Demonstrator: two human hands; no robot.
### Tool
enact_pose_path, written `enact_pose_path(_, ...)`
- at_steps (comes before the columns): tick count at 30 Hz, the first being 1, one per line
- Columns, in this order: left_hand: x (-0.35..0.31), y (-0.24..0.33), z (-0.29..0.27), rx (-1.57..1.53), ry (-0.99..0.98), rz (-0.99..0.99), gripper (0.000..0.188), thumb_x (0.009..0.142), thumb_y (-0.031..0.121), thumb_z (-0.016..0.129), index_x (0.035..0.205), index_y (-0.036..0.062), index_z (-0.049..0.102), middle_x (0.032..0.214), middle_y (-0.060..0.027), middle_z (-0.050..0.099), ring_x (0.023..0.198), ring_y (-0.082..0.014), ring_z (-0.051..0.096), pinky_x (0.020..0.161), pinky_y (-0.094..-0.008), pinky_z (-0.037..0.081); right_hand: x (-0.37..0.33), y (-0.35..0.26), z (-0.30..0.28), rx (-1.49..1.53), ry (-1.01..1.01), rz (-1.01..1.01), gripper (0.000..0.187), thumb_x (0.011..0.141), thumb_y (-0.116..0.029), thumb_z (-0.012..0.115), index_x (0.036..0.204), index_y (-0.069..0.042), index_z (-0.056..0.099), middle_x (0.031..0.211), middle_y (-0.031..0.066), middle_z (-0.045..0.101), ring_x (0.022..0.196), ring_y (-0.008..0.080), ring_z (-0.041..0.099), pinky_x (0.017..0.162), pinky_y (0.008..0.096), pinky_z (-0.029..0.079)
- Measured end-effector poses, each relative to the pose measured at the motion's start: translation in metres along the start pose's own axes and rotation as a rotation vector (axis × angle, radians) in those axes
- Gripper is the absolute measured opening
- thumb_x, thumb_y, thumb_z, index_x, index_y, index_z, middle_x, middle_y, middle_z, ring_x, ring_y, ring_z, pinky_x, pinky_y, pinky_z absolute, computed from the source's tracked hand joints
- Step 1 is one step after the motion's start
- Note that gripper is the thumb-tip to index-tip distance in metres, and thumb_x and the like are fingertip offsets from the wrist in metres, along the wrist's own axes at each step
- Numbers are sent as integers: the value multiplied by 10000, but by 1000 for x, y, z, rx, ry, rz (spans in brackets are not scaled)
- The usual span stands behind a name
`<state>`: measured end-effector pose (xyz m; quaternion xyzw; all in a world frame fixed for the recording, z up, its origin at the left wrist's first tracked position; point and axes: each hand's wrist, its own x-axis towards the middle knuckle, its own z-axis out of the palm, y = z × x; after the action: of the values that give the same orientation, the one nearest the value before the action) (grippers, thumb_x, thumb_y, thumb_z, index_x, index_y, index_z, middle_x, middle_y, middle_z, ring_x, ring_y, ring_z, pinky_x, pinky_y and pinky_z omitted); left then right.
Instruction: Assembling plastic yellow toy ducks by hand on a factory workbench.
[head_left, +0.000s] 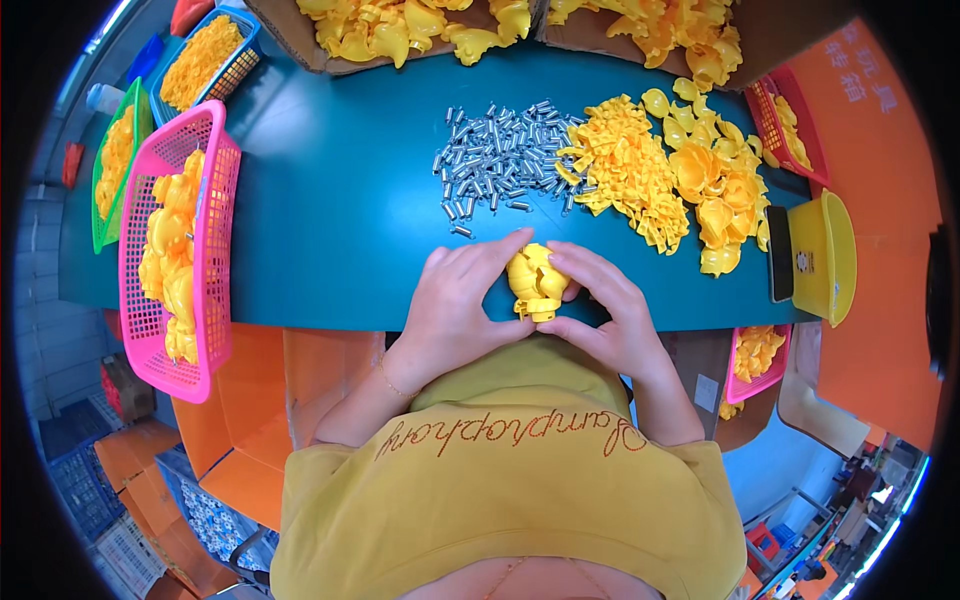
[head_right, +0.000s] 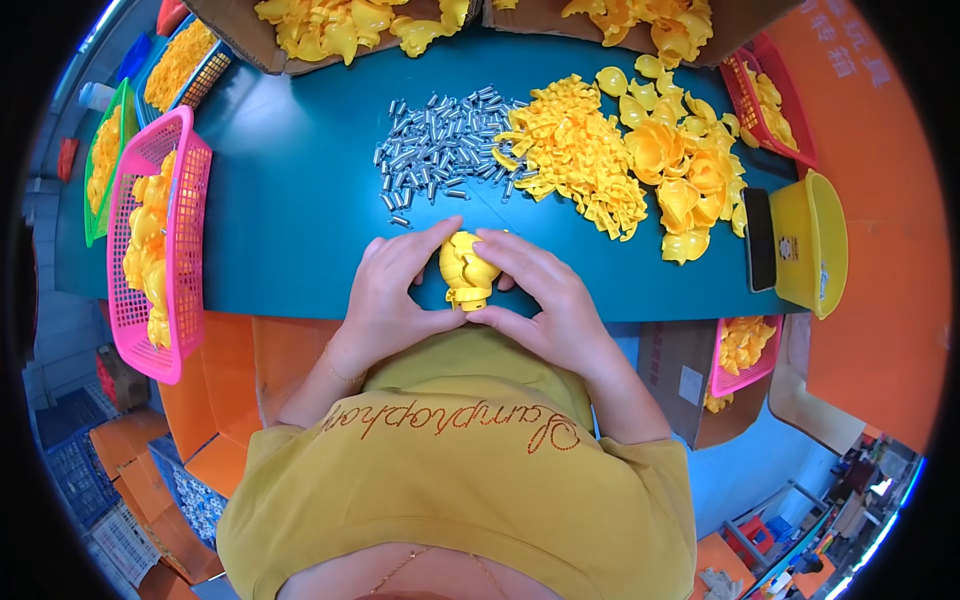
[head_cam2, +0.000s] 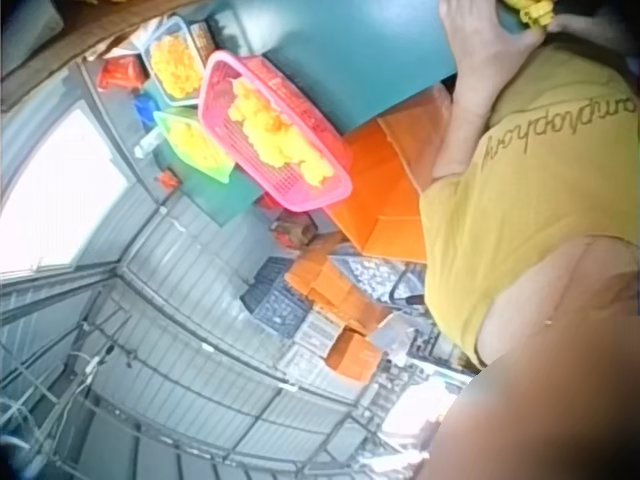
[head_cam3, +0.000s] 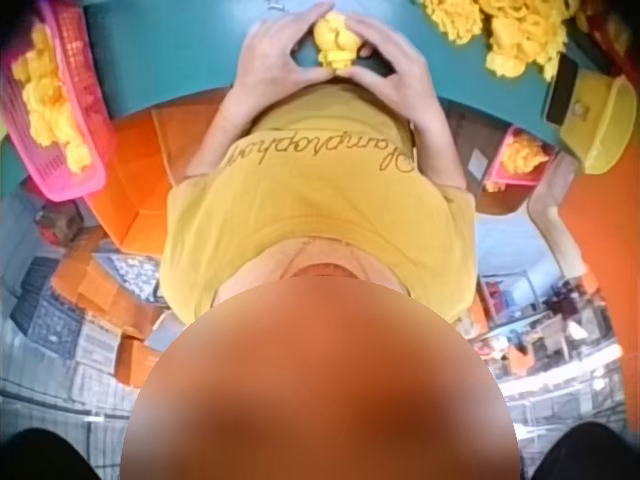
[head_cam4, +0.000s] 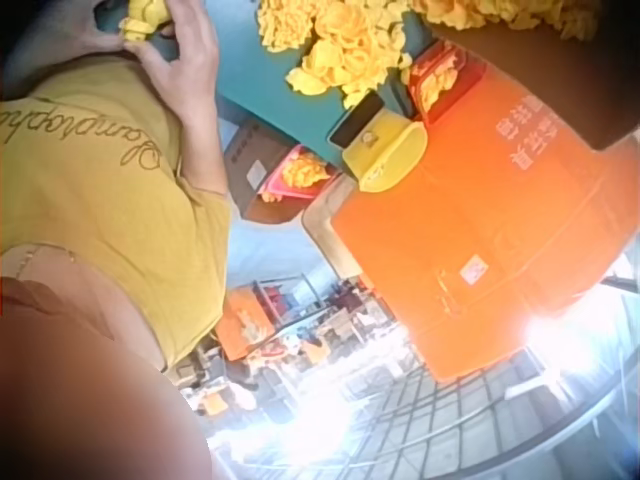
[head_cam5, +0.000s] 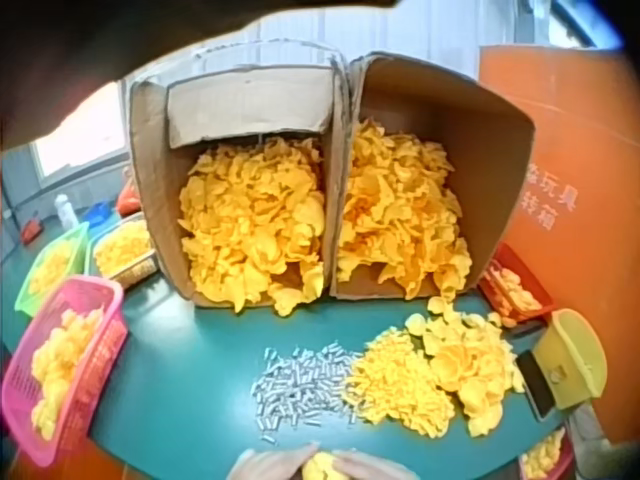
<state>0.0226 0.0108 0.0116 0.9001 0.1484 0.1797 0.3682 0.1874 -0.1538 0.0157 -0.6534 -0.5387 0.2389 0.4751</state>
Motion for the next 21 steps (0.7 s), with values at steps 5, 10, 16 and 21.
enact_pose_path(5,0,-2,1,3,8,12,851,701,282,912,1474,141,583,1166,-71,722,1047,-239,686,861,-383,453,3,1,0,3,-17,-7,686,782,-139,920,1407,-75,646,1447,156,638,1055,266,694,819,339,595)
enact_pose_path(10,-1,-2,2,9,13,14,870,701,334,928,1472,130,581,1171,-73,720,1054,-243,683,866,-383,453,6,-9,0,-66,-31,22,664,809,-157,899,1413,-69,636,1449,143,640,1181,298,693,835,352,608)
enact_pose_path(16,-1,-2,2,11,15,3,874,700,339,930,1472,128,580,1172,-74,719,1058,-243,681,872,-384,451,5,-7,1,-122,-21,-32,704,775,-112,916,1419,-61,636,1453,160,633,904,191,665,832,323,575)
enact_pose_path(21,0,-1,1,7,8,12,877,689,320,930,1472,135,582,1171,-73,720,1056,-242,681,871,-383,450,5,-12,-6,-22,-52,62,695,767,-98,916,1407,-64,647,1445,158,637,895,177,662,837,320,577)
